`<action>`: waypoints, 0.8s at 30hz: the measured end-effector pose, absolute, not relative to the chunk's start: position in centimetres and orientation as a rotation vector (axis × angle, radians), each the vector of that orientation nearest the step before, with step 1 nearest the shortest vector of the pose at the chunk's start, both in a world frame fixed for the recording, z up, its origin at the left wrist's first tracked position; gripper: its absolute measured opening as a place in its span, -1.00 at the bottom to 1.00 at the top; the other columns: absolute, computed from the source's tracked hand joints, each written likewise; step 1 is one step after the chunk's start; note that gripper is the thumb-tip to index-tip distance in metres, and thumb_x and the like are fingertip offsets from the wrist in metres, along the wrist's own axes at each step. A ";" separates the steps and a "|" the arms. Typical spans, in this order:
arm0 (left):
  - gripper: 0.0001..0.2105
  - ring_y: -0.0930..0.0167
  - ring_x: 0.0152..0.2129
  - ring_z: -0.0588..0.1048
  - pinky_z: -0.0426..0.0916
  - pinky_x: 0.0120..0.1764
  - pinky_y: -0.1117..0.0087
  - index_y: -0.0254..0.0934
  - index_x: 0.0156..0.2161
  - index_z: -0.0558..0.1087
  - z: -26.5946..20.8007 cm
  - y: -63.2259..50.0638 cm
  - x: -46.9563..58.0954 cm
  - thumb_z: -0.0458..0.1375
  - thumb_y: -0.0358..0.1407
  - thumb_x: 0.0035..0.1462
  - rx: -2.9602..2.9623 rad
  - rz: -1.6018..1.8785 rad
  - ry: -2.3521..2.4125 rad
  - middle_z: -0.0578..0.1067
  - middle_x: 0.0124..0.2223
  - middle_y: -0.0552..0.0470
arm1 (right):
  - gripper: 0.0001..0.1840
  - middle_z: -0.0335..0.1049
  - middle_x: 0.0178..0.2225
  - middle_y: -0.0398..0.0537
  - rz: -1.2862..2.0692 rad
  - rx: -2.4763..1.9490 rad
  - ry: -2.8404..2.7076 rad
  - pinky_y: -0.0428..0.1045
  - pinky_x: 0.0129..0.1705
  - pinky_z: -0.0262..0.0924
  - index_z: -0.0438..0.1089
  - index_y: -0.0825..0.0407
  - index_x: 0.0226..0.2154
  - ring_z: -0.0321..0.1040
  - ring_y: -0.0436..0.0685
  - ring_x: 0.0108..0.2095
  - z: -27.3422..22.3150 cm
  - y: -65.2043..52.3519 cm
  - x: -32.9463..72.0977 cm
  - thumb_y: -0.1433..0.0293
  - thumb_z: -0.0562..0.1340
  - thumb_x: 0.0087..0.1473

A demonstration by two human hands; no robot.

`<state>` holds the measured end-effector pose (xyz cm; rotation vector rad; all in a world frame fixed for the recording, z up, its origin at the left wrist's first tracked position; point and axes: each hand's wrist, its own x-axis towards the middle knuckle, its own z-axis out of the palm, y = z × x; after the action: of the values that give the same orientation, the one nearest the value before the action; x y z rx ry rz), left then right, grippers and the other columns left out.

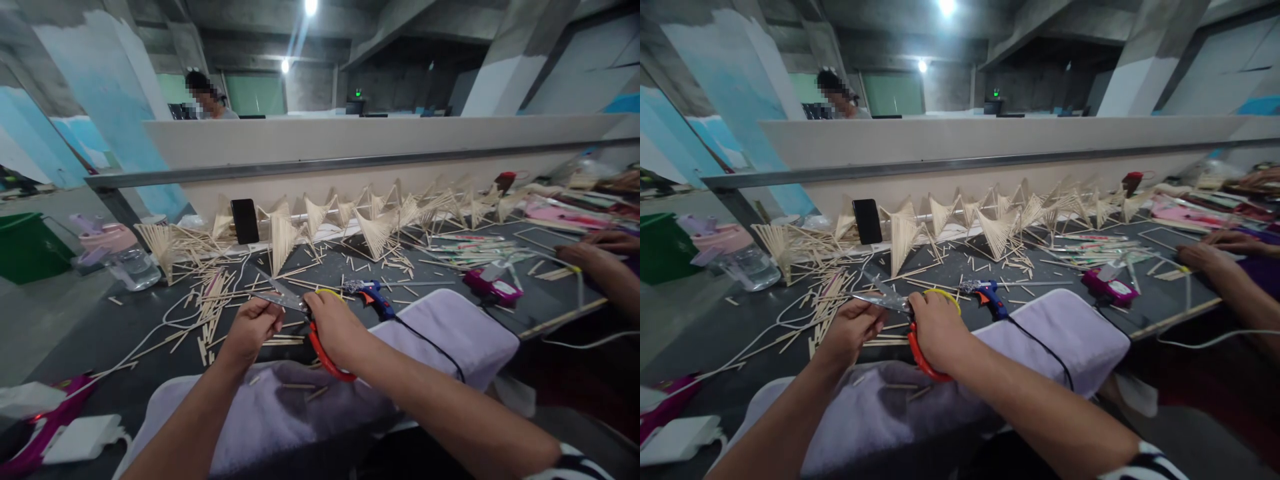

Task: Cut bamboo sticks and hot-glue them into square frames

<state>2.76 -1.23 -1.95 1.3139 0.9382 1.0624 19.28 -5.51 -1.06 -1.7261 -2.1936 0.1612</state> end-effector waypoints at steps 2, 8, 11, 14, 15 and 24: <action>-0.73 0.61 -0.71 0.18 0.03 -0.65 0.62 -0.33 -0.57 0.31 -1.9 -1.2 2.8 0.22 -0.16 -0.13 1.277 1.074 0.948 0.25 -0.67 0.16 | -0.63 0.23 -0.18 0.05 0.159 -1.754 -2.177 0.00 -0.14 0.02 0.16 0.00 -0.06 0.18 0.15 -0.17 -0.9 -5.6 19.3 0.50 0.05 0.02; -0.77 0.62 -0.73 0.16 -0.02 -0.68 0.62 -0.34 -0.53 0.36 -2.1 -0.7 2.9 0.23 -0.19 -0.18 1.217 1.066 0.999 0.26 -0.66 0.16 | -0.67 0.23 -0.23 0.04 0.111 -1.776 -2.147 0.00 -0.23 0.04 0.20 0.00 -0.12 0.19 0.15 -0.24 -1.3 -5.2 18.9 0.49 0.05 0.00; -0.76 0.62 -0.75 0.13 -0.06 -0.69 0.61 -0.33 -0.56 0.34 -2.2 -0.7 2.8 0.22 -0.18 -0.16 1.244 1.054 0.995 0.23 -0.69 0.17 | -0.67 0.23 -0.23 0.03 0.130 -1.731 -2.154 -0.02 -0.22 0.04 0.20 -0.01 -0.11 0.20 0.14 -0.23 -1.6 -4.9 19.1 0.49 0.04 0.01; -0.76 0.61 -0.73 0.14 -0.04 -0.67 0.61 -0.33 -0.53 0.35 -2.3 -0.7 2.6 0.21 -0.17 -0.11 1.282 1.041 0.965 0.24 -0.68 0.17 | -0.60 0.24 -0.21 0.01 0.197 -1.681 -2.182 -0.04 -0.20 0.04 0.17 -0.03 -0.06 0.20 0.12 -0.22 -1.7 -4.9 19.4 0.52 0.04 -0.01; -0.75 0.61 -0.73 0.14 -0.04 -0.67 0.61 -0.33 -0.52 0.35 -2.4 -0.7 2.5 0.20 -0.16 -0.09 1.294 1.036 0.956 0.24 -0.68 0.17 | -0.58 0.24 -0.21 0.01 0.213 -1.682 -2.185 -0.04 -0.19 0.04 0.17 -0.03 -0.05 0.20 0.12 -0.21 -1.7 -4.9 19.4 0.52 0.04 -0.02; -0.74 0.65 -0.80 -0.01 -0.20 -0.71 0.58 -0.33 -0.56 0.27 -2.7 -0.6 2.4 0.17 -0.20 -0.05 1.267 1.041 0.769 0.16 -0.72 0.21 | -0.66 0.19 -0.22 0.02 0.028 -1.707 -2.096 0.00 -0.19 0.00 0.23 -0.01 -0.13 0.14 0.15 -0.21 -1.2 -5.4 18.8 0.52 0.05 -0.01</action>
<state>2.35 -0.61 -2.68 1.2665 0.7687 1.0414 18.78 -5.38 -1.24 -1.7074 -2.0956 0.0276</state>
